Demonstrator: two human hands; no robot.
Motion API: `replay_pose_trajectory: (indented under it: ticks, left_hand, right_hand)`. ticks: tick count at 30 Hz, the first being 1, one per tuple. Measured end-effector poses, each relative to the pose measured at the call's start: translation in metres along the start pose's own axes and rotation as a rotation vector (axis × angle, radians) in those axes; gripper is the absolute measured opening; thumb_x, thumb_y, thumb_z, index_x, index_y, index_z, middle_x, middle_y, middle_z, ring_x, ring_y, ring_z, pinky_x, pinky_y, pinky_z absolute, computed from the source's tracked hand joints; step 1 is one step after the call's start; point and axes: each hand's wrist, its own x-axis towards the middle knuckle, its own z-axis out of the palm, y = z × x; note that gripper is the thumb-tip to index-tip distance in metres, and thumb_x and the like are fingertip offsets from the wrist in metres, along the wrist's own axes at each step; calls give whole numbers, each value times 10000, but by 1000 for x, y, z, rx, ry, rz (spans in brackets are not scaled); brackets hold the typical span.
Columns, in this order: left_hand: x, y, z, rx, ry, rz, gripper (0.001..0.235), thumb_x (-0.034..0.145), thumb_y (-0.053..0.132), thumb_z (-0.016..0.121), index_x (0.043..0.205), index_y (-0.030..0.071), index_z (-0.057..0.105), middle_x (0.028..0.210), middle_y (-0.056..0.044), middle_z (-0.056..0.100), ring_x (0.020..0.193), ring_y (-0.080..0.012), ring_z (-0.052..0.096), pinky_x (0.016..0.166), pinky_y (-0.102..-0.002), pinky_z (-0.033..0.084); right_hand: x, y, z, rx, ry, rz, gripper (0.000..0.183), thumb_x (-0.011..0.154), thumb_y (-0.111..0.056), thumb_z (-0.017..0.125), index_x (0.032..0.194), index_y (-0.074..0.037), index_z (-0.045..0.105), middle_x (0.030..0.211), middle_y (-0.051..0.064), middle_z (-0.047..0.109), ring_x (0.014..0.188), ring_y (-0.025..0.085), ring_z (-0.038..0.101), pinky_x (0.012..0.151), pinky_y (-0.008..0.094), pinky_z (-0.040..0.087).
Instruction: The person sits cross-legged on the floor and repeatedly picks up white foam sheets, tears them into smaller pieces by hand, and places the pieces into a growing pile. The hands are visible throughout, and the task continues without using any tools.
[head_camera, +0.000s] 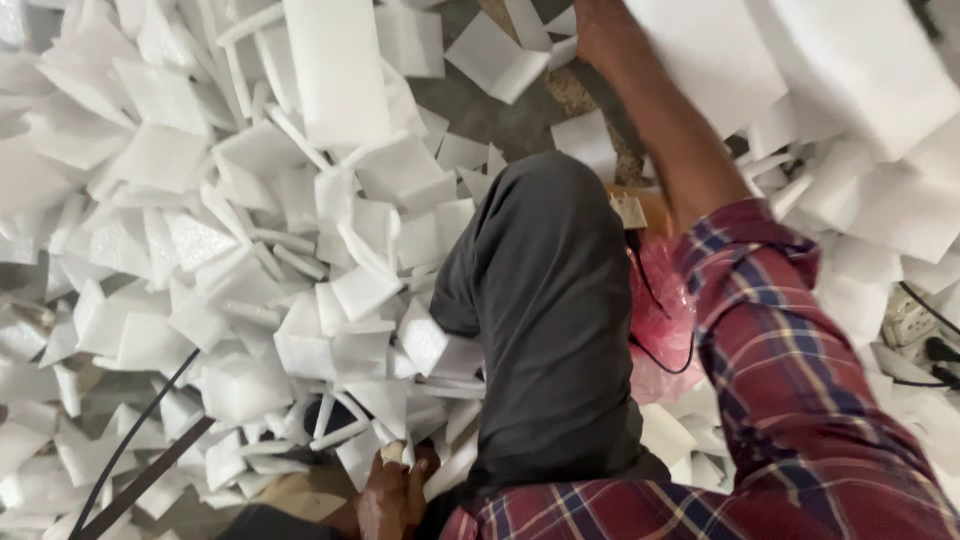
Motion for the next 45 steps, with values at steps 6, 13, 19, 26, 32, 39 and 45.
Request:
replay_pose_trajectory:
  ticks: [6, 13, 19, 26, 32, 39, 45]
  left_hand:
    - [7, 26, -16, -57, -24, -35, 378, 806, 273, 745, 1053, -5, 676, 932, -209, 698, 755, -392, 712, 600, -503, 565]
    - [9, 52, -30, -8, -24, -64, 279, 814, 246, 751, 882, -12, 668, 913, -229, 676, 775, -442, 676, 628, -542, 530]
    - [1, 59, -31, -85, 61, 7, 284, 833, 222, 730, 898, -47, 663, 907, -270, 656, 771, -482, 646, 639, -551, 528]
    - [-8, 57, -23, 5, 222, 104, 317, 857, 235, 737, 952, -59, 666, 1078, -338, 656, 902, -490, 652, 760, -553, 549]
    - [-14, 65, -29, -51, 159, 19, 275, 799, 204, 757, 935, -26, 690, 1176, -294, 646, 922, -471, 647, 774, -552, 529]
    - [-10, 71, -32, -69, 98, 11, 223, 813, 196, 741, 892, -7, 692, 1158, -242, 650, 994, -444, 634, 838, -527, 519]
    - [-11, 78, -31, -92, 280, 109, 192, 819, 162, 728, 880, -13, 677, 1127, -294, 645, 970, -461, 629, 828, -529, 511]
  right_hand:
    - [-33, -27, -42, -209, -91, -245, 215, 991, -124, 646, 1167, -19, 713, 1481, 274, 507, 1146, 432, 617, 906, 520, 541]
    - [-50, -62, -62, 370, -471, -96, 485, 977, -209, 591, 1457, -265, 547, 1524, 110, 465, 1160, 329, 592, 893, 456, 560]
    - [-43, -104, -58, 725, -327, -630, 650, 915, -350, 744, 1483, -187, 475, 1313, 64, 572, 1093, 206, 633, 923, 358, 546]
    - [-54, -161, -69, 1253, -495, -730, 986, 905, -519, 759, 1635, -126, 225, 1665, 101, 243, 1185, 254, 596, 835, 348, 564]
    - [-46, -163, -76, -202, -420, -804, 231, 832, -180, 724, 1029, -109, 627, 1686, 56, 319, 1263, 308, 523, 995, 417, 508]
    - [6, -148, -65, -313, -351, -1156, 468, 680, -92, 777, 1127, -23, 658, 1446, 130, 499, 1259, 341, 526, 1035, 423, 489]
    - [13, -146, -114, -166, -300, -757, 481, 721, -111, 867, 1153, -33, 669, 1279, 155, 620, 1149, 322, 598, 979, 406, 534]
